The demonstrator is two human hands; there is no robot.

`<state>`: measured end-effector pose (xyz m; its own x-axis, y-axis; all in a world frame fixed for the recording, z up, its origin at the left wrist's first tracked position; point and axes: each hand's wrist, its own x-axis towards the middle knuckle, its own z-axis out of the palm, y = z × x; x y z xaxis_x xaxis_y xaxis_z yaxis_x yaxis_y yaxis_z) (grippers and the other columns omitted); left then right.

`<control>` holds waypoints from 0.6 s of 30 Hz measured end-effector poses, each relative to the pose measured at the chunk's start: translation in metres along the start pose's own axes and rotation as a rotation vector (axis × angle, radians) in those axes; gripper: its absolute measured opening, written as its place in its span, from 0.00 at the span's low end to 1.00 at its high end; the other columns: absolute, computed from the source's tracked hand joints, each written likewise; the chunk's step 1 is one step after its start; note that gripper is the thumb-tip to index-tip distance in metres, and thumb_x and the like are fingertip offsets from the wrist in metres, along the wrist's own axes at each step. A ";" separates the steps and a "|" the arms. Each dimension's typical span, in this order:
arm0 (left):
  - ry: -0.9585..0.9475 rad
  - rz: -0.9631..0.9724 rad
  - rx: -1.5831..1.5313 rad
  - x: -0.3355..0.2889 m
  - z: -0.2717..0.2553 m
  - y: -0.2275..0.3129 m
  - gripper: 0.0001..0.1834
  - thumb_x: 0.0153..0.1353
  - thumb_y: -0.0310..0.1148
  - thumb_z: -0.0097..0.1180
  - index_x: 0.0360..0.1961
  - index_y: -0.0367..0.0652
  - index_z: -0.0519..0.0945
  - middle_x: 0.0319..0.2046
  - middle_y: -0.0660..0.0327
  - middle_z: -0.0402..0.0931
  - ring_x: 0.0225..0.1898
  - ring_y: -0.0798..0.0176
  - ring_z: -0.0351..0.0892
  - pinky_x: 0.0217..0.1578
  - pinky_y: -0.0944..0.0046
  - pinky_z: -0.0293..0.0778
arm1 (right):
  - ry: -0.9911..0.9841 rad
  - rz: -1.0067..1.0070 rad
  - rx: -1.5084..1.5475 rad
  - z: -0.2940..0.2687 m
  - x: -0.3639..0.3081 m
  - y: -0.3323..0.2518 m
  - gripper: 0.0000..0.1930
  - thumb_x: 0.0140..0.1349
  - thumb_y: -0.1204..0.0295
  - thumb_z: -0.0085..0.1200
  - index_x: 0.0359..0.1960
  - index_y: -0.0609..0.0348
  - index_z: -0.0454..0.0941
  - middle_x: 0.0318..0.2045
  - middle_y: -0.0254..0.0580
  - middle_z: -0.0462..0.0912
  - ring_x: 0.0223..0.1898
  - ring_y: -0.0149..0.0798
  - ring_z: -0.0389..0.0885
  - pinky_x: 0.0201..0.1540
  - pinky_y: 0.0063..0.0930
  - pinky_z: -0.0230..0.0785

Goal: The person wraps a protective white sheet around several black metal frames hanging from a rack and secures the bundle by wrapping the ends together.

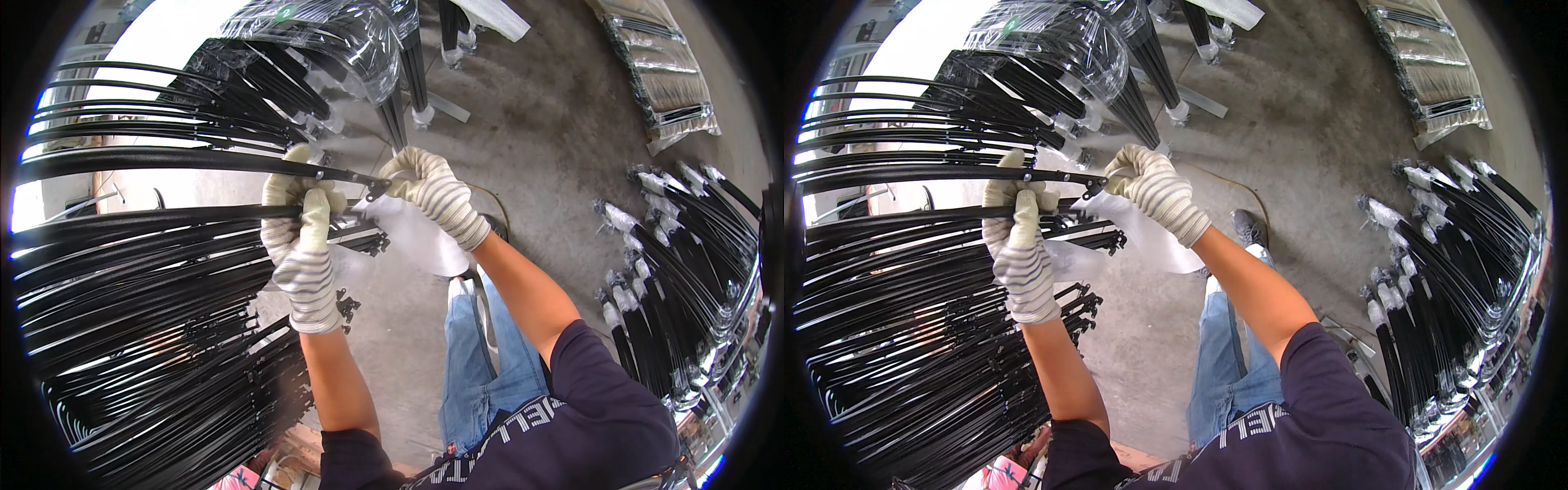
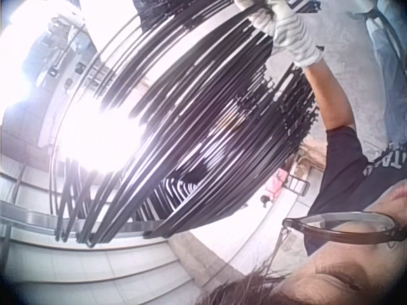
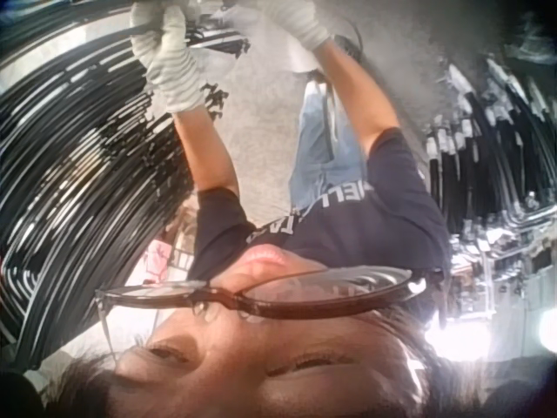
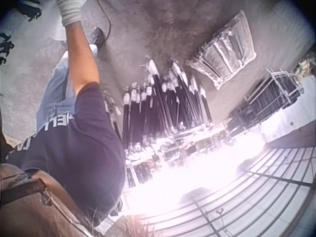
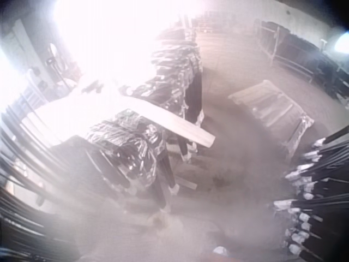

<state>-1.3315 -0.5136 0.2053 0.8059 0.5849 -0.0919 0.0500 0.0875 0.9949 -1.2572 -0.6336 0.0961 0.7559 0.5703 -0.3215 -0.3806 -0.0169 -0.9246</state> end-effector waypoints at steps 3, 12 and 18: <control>-0.091 -0.097 -0.014 0.002 0.003 0.018 0.18 0.56 0.29 0.53 0.48 0.38 0.73 0.37 0.62 0.76 0.31 0.76 0.73 0.29 0.77 0.71 | -0.080 -0.023 0.062 -0.002 0.012 -0.009 0.09 0.44 0.82 0.60 0.29 0.62 0.75 0.26 0.34 0.78 0.30 0.24 0.72 0.35 0.18 0.66; -0.124 -0.137 -0.073 0.004 0.005 0.026 0.09 0.57 0.33 0.51 0.32 0.38 0.77 0.33 0.56 0.77 0.38 0.65 0.74 0.46 0.65 0.66 | -0.573 0.046 0.213 -0.027 0.053 -0.034 0.09 0.46 0.76 0.62 0.29 0.61 0.76 0.25 0.34 0.79 0.27 0.26 0.75 0.30 0.21 0.69; -0.061 -0.080 -0.110 0.003 0.004 0.025 0.07 0.56 0.29 0.52 0.31 0.36 0.74 0.31 0.55 0.76 0.35 0.63 0.76 0.42 0.68 0.69 | -0.659 -0.032 0.276 -0.012 0.048 -0.054 0.08 0.48 0.75 0.58 0.29 0.60 0.73 0.21 0.31 0.74 0.24 0.24 0.71 0.27 0.18 0.66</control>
<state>-1.3259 -0.5129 0.2296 0.8365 0.5225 -0.1651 0.0534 0.2221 0.9736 -1.1937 -0.6152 0.1283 0.3234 0.9460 -0.0244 -0.5504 0.1671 -0.8180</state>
